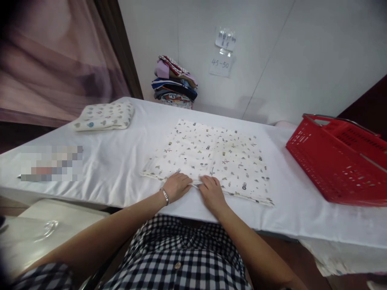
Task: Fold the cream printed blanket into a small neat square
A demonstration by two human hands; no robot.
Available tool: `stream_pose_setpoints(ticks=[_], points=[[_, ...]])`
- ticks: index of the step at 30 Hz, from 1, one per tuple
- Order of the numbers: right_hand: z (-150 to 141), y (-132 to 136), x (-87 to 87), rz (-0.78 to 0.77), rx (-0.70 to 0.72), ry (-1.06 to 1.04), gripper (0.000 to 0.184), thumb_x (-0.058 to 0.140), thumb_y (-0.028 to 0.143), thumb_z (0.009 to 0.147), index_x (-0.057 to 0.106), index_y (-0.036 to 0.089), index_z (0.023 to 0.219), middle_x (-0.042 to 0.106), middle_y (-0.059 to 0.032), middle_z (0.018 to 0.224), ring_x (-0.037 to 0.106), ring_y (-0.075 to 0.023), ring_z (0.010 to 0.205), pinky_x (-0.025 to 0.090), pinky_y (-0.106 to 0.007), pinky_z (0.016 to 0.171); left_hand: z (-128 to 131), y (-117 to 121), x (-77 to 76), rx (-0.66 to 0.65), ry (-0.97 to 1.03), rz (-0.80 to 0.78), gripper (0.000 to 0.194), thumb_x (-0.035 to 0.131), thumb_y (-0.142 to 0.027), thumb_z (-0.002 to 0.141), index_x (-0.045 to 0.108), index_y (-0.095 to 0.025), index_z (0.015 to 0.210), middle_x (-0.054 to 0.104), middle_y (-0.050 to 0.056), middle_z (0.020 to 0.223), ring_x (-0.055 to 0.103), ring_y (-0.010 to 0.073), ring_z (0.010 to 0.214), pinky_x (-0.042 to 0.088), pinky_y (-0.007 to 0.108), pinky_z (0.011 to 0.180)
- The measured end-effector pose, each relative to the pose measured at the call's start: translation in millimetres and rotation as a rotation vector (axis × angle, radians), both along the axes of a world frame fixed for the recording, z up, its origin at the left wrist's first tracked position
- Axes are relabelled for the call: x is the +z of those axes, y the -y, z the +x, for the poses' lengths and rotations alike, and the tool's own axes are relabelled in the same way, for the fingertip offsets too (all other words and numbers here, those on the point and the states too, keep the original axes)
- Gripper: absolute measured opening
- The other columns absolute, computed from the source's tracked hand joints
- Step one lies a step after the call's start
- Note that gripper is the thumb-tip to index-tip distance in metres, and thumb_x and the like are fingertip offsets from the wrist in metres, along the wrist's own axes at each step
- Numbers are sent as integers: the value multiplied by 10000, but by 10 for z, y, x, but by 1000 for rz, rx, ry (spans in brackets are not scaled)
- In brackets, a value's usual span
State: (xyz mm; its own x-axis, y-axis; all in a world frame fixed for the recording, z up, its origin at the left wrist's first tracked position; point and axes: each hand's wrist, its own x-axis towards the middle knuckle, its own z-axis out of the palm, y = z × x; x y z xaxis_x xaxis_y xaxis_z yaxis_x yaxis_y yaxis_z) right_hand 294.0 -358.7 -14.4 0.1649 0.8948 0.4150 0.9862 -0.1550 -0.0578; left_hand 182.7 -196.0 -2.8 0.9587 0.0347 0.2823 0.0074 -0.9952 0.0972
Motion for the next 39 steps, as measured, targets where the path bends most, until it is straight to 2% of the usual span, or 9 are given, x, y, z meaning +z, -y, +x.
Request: stream_pose_setpoints(ticks=[4,9,17,29,34,39], points=[[118,252,3,-27,-109,47,139,476,182,859,610,188,897,544,-97,1222,399,-248,1203,301,-473,973,39,-46,16,19,-21,-40,157,469,-274,849,600,-188,858,646,30,818,569,181,797,404,327,726],[242,498,1,-11,-178,91,156,451,165,864,605,182,862,536,-112,1234,380,-248,1233,295,-485,983,70,-70,32,4,-45,-84,166,464,-263,842,611,-189,824,649,31,781,575,182,764,409,324,698],[324,706,21,-12,-85,91,215,401,77,850,595,168,855,519,-102,1264,368,-222,1248,338,-440,976,54,-53,33,-18,-32,-6,190,444,-272,851,612,-189,824,644,37,789,568,177,767,411,320,701],[358,744,9,30,-9,38,204,406,65,843,587,149,888,537,-124,1220,387,-239,1224,385,-452,951,-5,22,13,-35,-16,59,143,459,-228,851,594,-182,859,630,50,839,545,195,819,406,336,716],[364,730,-1,44,6,18,188,412,84,856,590,141,882,554,-131,1190,422,-236,1191,401,-447,943,29,107,-47,-94,31,49,216,456,-224,860,546,-196,1054,614,57,982,530,197,893,399,336,749],[373,712,14,42,5,5,202,411,79,852,591,154,904,550,-120,1200,415,-238,1199,408,-455,935,161,271,-61,-149,-5,97,261,401,-245,895,498,-206,1133,590,53,1030,510,188,927,386,333,767]])
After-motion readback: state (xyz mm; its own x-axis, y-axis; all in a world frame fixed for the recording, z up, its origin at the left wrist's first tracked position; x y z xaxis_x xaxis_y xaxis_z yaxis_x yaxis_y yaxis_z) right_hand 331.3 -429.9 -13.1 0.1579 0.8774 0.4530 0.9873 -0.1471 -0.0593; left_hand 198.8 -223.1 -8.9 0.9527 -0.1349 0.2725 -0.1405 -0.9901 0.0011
